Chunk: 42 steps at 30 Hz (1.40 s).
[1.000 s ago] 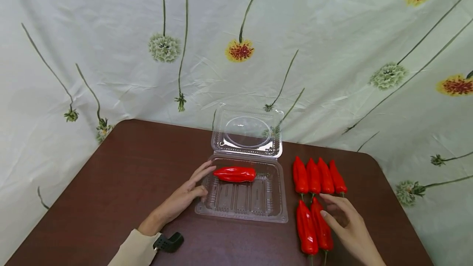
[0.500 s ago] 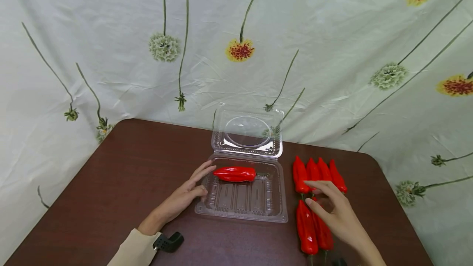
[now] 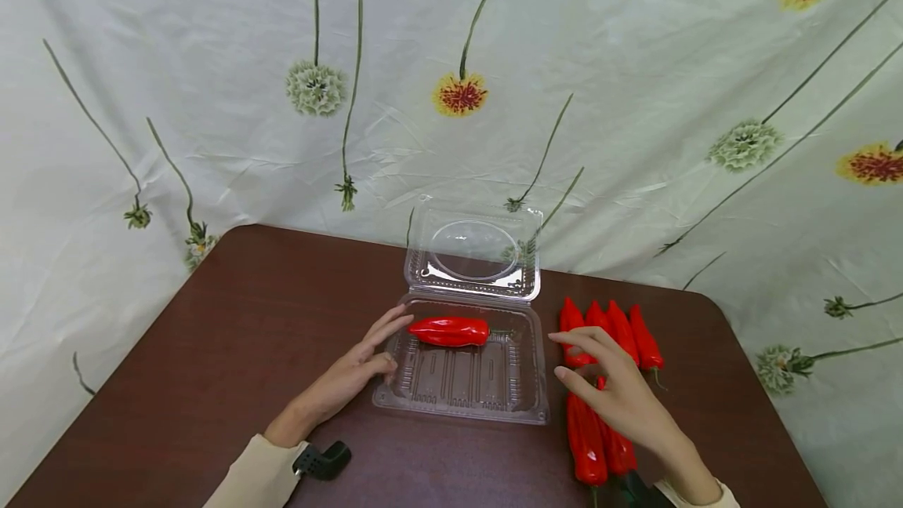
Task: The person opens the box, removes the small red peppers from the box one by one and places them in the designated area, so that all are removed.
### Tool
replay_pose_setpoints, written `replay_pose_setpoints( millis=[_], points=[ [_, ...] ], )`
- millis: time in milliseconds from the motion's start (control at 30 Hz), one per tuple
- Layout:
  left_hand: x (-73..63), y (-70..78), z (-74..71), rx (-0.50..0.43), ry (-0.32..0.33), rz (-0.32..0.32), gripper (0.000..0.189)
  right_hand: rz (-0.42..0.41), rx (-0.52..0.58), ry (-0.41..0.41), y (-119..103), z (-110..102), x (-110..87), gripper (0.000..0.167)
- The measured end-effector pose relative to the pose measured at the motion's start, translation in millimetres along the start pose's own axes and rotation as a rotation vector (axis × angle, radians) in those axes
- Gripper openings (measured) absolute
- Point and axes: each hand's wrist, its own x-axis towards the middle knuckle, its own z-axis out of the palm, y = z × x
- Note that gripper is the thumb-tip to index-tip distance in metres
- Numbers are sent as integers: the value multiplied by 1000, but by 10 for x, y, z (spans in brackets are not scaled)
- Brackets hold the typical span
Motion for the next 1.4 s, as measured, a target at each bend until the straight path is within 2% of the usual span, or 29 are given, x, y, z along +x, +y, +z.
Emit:
replay_pose_setpoints(
  millis=[133,300,500,733,967,1133,1400],
  points=[
    [4,-4,1,-2,-3,2,68,-47,19,-29,-20,42,98,40],
    [12,-14,-1,-6,-4,2,68,-93,14,-101,-22,98,247,40],
    [18,-16,4,-9,-5,9,69,-144,-37,-169,-75,161,424,41],
    [7,-12,-10,8,-1,6,69,-161,-76,-277,-161,264,649,40],
    [10,-1,-29,36,5,-2,68,-241,-140,-330,-165,389,904,34],
    [10,-1,-23,34,3,-4,69,-254,-179,-366,-152,501,1059,28],
    [9,-7,-7,53,7,-19,68,-251,-267,-441,-221,664,1207,30]
  ],
)
